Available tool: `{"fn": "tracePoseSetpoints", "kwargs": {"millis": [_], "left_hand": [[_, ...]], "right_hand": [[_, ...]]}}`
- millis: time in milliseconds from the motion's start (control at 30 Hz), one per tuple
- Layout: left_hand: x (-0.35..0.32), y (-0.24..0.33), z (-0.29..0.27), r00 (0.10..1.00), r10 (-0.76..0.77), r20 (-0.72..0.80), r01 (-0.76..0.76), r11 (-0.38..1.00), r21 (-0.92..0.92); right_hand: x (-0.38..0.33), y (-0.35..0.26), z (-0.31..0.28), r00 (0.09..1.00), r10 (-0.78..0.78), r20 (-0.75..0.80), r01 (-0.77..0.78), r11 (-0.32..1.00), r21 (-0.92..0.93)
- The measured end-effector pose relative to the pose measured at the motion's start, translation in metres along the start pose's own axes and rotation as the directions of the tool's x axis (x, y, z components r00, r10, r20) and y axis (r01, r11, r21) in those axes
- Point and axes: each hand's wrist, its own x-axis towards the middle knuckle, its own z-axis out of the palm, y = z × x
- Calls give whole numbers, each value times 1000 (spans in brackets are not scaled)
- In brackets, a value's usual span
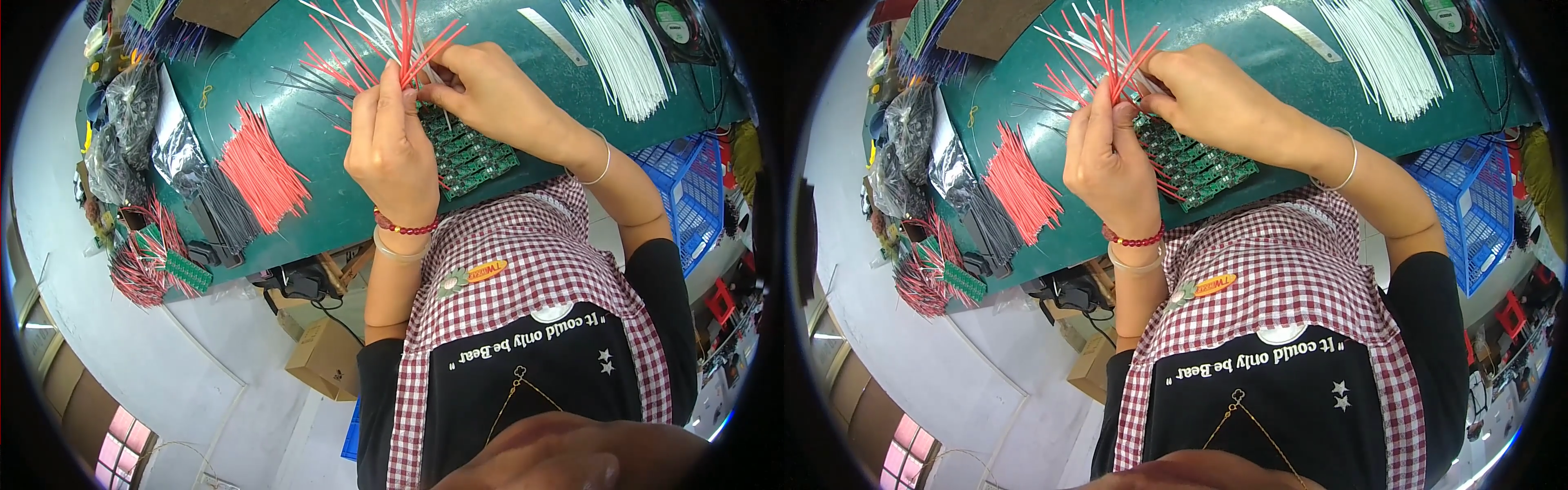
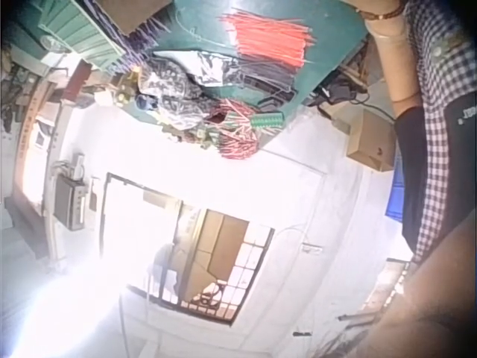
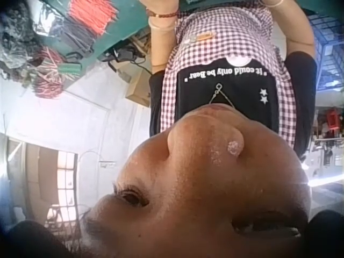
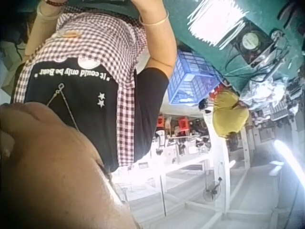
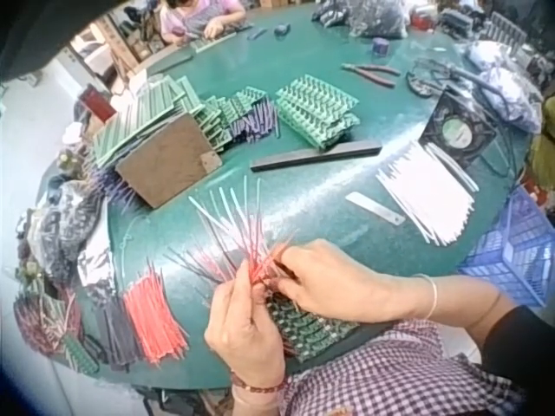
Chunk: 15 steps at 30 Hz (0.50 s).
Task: The person inserts colored wires into several circuit boards by hand, which are arranged on a workbench.
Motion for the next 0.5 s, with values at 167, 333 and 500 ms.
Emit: {"fn": "tracePoseSetpoints", "kwargs": {"millis": [167,333,500], "left_hand": [[0,1,0,991,-86,-101,71,987,-144],[9,5,-1,944,-289,-158,170,839,-517],[10,13,-19,896,-441,55,335,588,-737]], "right_hand": [[-1,-9,-4,998,33,55,-33,999,2],[-1,-11,-6,995,78,66,-73,995,-72],[1,-15,-14,988,115,103,-109,992,-60]]}}
